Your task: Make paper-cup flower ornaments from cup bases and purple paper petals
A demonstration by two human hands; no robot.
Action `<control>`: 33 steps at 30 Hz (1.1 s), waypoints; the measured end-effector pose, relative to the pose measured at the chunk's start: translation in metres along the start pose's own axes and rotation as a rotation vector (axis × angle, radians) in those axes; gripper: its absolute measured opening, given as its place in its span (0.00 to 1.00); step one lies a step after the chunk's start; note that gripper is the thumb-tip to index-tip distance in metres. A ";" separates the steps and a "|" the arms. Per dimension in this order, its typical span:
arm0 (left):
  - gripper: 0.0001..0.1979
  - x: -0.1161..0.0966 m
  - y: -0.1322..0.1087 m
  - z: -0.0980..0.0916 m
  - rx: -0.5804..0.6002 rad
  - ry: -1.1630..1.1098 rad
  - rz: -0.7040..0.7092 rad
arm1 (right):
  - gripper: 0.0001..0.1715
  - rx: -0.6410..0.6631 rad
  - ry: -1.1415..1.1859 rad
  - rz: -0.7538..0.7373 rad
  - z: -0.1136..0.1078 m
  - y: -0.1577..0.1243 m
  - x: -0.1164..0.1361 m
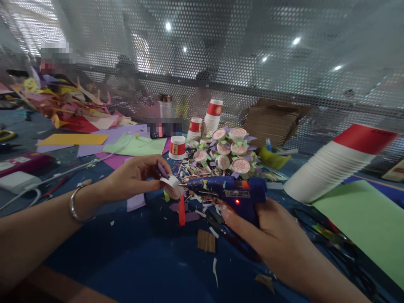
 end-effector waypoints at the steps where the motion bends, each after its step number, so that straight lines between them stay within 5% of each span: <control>1: 0.09 0.000 0.000 0.000 -0.001 0.002 -0.001 | 0.25 -0.005 0.006 -0.005 0.000 0.000 0.000; 23: 0.12 0.001 0.002 0.003 -0.018 -0.175 -0.108 | 0.26 -0.101 0.084 0.015 -0.006 -0.006 0.001; 33: 0.10 0.004 0.002 0.001 -0.039 -0.261 -0.094 | 0.25 -0.048 0.084 -0.038 -0.001 -0.005 -0.001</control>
Point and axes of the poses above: each hand's wrist, its own y-axis towards the middle knuckle, its own z-axis out of the palm, x = y × z, the point moved 5 cm from there along y, towards the middle knuckle, and after that the axes turned 6 degrees about -x, right-handed, at the moved point
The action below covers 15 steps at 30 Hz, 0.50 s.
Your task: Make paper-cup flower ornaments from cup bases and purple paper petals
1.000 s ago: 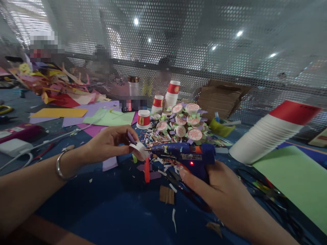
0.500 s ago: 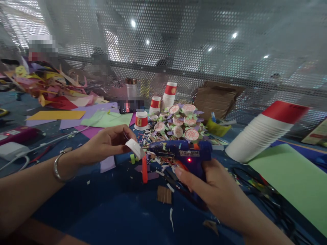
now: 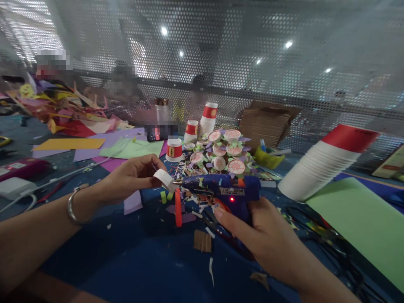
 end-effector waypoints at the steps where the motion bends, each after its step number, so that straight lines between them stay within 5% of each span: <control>1: 0.10 0.000 0.000 0.000 0.003 -0.008 0.003 | 0.26 0.017 0.008 0.001 0.001 0.000 0.000; 15: 0.10 0.001 0.000 0.001 -0.010 -0.002 0.001 | 0.24 -0.028 -0.085 -0.066 0.000 0.004 0.003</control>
Point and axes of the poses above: each hand's wrist, its own y-axis towards the middle knuckle, its own z-axis out of the palm, x = y × z, the point moved 5 cm from there along y, towards the middle knuckle, and after that the axes turned 6 degrees about -x, right-handed, at the moved point
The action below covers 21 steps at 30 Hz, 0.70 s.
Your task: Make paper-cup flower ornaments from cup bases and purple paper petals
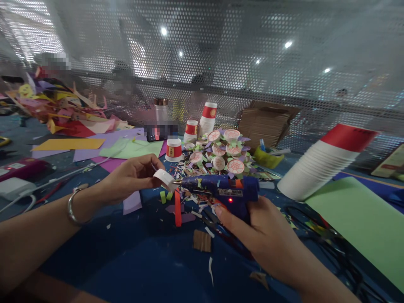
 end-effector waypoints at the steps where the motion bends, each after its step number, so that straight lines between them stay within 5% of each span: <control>1: 0.10 0.000 0.000 0.000 0.008 -0.009 0.006 | 0.24 -0.003 -0.003 -0.015 0.000 0.000 0.001; 21: 0.10 -0.007 0.001 -0.004 -0.030 0.158 0.078 | 0.19 0.003 0.003 -0.043 -0.001 -0.001 -0.002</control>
Point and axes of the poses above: each hand's wrist, its own y-axis towards the middle knuckle, its own z-axis out of the palm, x = y × z, the point moved 5 cm from there along y, towards the middle knuckle, and after that the axes turned 6 degrees about -x, right-handed, at the moved point
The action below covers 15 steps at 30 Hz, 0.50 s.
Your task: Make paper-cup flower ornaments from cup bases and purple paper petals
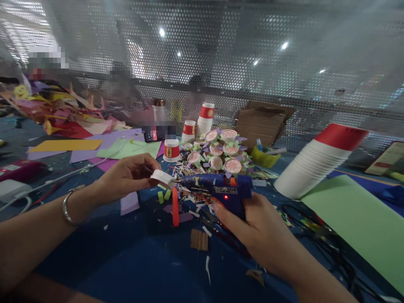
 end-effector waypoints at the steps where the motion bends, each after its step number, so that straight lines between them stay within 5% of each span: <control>1: 0.10 -0.002 0.000 0.000 0.008 0.014 0.008 | 0.20 0.002 -0.009 0.016 0.000 0.001 -0.001; 7: 0.11 -0.005 -0.004 0.005 0.054 -0.027 -0.009 | 0.23 0.080 0.003 0.215 -0.009 0.003 -0.020; 10: 0.11 -0.002 -0.004 0.006 0.055 -0.088 -0.058 | 0.30 0.074 0.036 0.431 -0.020 0.002 -0.042; 15: 0.12 -0.002 -0.004 0.000 0.011 -0.171 -0.081 | 0.29 -0.024 0.228 0.716 -0.026 -0.003 -0.075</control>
Point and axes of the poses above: each hand's wrist, its own y-axis towards the middle knuckle, its own z-axis out of the palm, x = y × z, the point moved 5 cm from there along y, towards the middle knuckle, and after that the axes turned 6 degrees about -x, right-handed, at the moved point
